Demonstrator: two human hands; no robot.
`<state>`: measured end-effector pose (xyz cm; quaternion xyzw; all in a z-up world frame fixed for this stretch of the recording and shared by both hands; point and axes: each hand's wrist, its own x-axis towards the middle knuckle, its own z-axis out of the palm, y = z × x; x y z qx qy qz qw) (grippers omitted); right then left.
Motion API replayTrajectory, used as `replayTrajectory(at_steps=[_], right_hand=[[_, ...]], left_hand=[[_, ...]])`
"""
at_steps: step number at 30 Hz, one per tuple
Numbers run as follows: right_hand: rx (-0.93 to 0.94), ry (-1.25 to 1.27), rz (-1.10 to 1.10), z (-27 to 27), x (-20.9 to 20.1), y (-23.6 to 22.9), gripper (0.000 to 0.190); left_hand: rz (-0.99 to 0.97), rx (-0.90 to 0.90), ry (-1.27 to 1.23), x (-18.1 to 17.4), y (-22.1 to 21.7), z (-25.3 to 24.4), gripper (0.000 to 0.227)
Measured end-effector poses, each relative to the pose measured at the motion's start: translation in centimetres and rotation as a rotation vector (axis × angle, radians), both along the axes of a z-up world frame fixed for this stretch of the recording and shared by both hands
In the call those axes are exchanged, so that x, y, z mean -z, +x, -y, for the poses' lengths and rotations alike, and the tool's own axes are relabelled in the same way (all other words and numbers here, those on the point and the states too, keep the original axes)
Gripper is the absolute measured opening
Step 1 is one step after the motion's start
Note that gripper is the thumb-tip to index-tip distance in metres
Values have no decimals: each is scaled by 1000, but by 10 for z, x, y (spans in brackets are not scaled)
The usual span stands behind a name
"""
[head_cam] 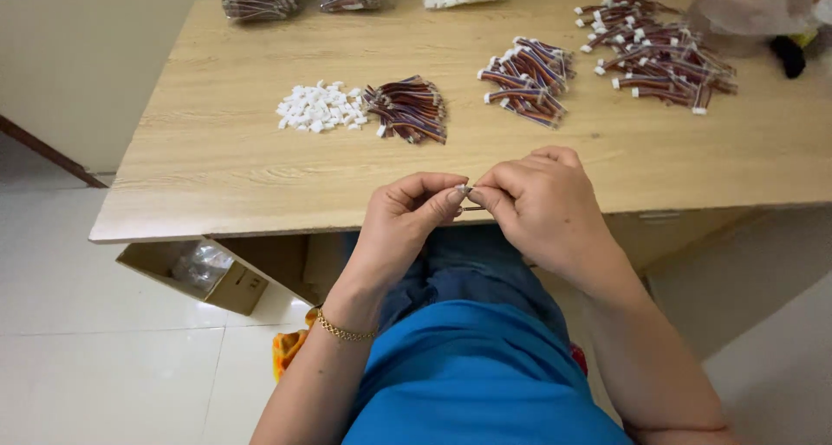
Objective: The person assembles small electronic components by inserting white plastic connectors onto the ends of multi-colored ribbon cables. They work at a wooden table, picking up cables and connectors, aligning them, and pressing them together before placing the finished items into a pile.
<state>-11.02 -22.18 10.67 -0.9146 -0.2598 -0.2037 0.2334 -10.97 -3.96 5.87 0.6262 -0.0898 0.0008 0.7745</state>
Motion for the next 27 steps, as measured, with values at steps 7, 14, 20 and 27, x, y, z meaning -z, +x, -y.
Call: replayTrajectory(at_steps=[7,14,20,27], right_hand=[[31,-70,142,5,7,-30,15],[-33,92,-5,8,-3,-44,13],[-18,-9,138,-4,5,-45,12],[18,17,78,1,2,-21,12]], left_hand=[[26,-2,1,16,-17,7,22],[39,16,-8,-2,-39,11,21],[12,-24,-68,8,-45,4,21],[-20,-3,-128,17,-11,11,19]])
